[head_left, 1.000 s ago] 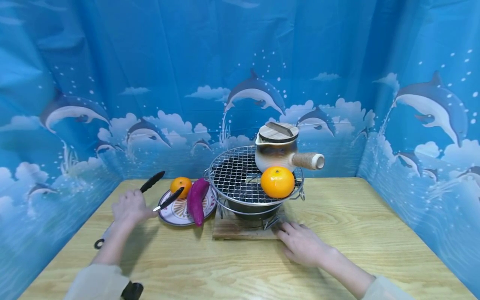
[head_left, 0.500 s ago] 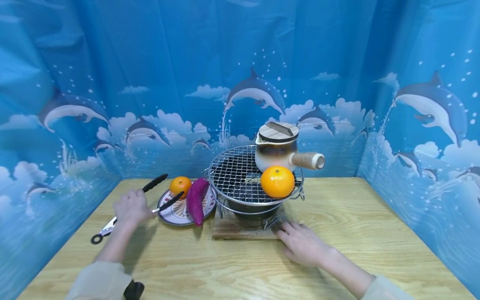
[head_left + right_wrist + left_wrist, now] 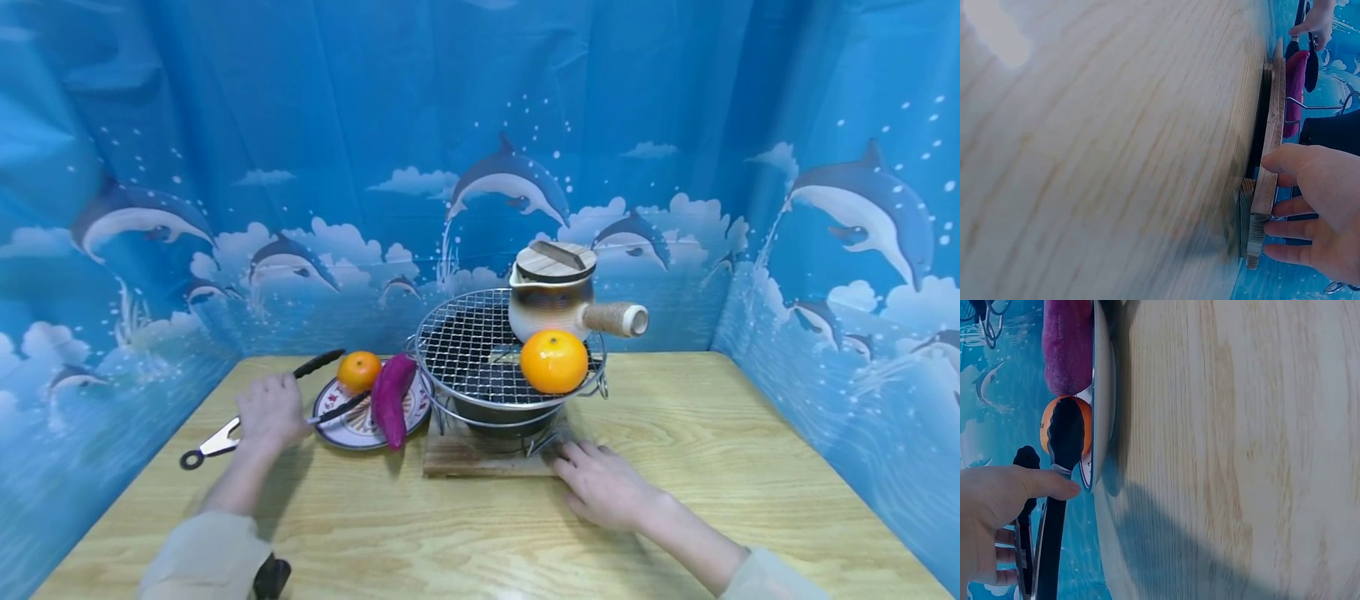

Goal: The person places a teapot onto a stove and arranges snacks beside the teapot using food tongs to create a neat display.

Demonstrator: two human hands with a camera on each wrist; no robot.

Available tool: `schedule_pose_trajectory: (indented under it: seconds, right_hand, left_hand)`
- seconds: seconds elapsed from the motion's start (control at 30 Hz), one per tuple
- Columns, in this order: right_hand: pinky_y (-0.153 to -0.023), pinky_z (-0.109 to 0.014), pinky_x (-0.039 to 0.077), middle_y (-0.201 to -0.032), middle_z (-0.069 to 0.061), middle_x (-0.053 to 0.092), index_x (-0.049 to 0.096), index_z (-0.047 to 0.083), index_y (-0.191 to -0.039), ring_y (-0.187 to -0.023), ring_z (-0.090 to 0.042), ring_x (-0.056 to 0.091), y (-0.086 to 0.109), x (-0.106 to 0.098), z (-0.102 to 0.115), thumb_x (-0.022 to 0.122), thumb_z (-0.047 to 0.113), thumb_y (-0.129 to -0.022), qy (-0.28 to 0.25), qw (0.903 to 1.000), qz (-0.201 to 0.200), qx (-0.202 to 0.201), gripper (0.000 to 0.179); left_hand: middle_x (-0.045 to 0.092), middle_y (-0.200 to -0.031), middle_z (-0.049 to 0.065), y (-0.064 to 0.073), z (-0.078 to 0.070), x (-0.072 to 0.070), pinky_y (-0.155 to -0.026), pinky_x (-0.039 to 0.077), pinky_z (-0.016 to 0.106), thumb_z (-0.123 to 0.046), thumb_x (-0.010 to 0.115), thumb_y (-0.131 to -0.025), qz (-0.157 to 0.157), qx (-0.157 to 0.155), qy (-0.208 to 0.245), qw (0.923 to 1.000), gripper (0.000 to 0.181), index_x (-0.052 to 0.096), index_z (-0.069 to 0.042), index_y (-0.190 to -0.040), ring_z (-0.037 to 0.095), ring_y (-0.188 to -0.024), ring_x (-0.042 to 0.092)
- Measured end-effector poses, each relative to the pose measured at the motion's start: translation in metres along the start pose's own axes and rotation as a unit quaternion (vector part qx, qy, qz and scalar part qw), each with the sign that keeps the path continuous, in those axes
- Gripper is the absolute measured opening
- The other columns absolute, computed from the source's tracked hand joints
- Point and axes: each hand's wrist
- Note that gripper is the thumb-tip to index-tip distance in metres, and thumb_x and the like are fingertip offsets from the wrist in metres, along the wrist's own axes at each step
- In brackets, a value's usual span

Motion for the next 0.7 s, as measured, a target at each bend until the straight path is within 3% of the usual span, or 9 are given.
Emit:
schedule_pose_trajectory:
  seconds: [0.23,0.7]
  right_hand:
    - [-0.078,-0.042,0.050,-0.112,-0.009,0.056,0.060,0.009,-0.117,-0.098,-0.027,0.055,0.000,0.000,-0.001,0.068,0.025,-0.078,0.005,1.0000,-0.001,-0.002,0.042]
    - [-0.073,-0.039,0.051,-0.106,-0.006,0.056,0.061,0.011,-0.112,-0.093,-0.023,0.055,-0.001,0.000,0.000,0.067,0.024,-0.079,0.009,0.9999,-0.012,-0.005,0.036]
  left_hand:
    - [0.038,-0.118,0.041,-0.004,-0.005,0.001,-0.090,0.027,0.066,-0.017,0.077,-0.064,-0.001,-0.006,-0.020,0.9998,0.086,0.032,0.020,-0.127,0.056,-0.108,0.035]
    - [0.041,-0.110,0.039,-0.013,-0.011,0.005,-0.087,0.030,0.064,-0.019,0.078,-0.063,-0.010,0.002,-0.045,0.9989,0.082,0.036,0.020,-0.122,0.053,-0.105,0.038]
Point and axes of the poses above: each hand's wrist, its own y-axis away from the middle knuckle, its own x-axis out of the palm, z = x × y
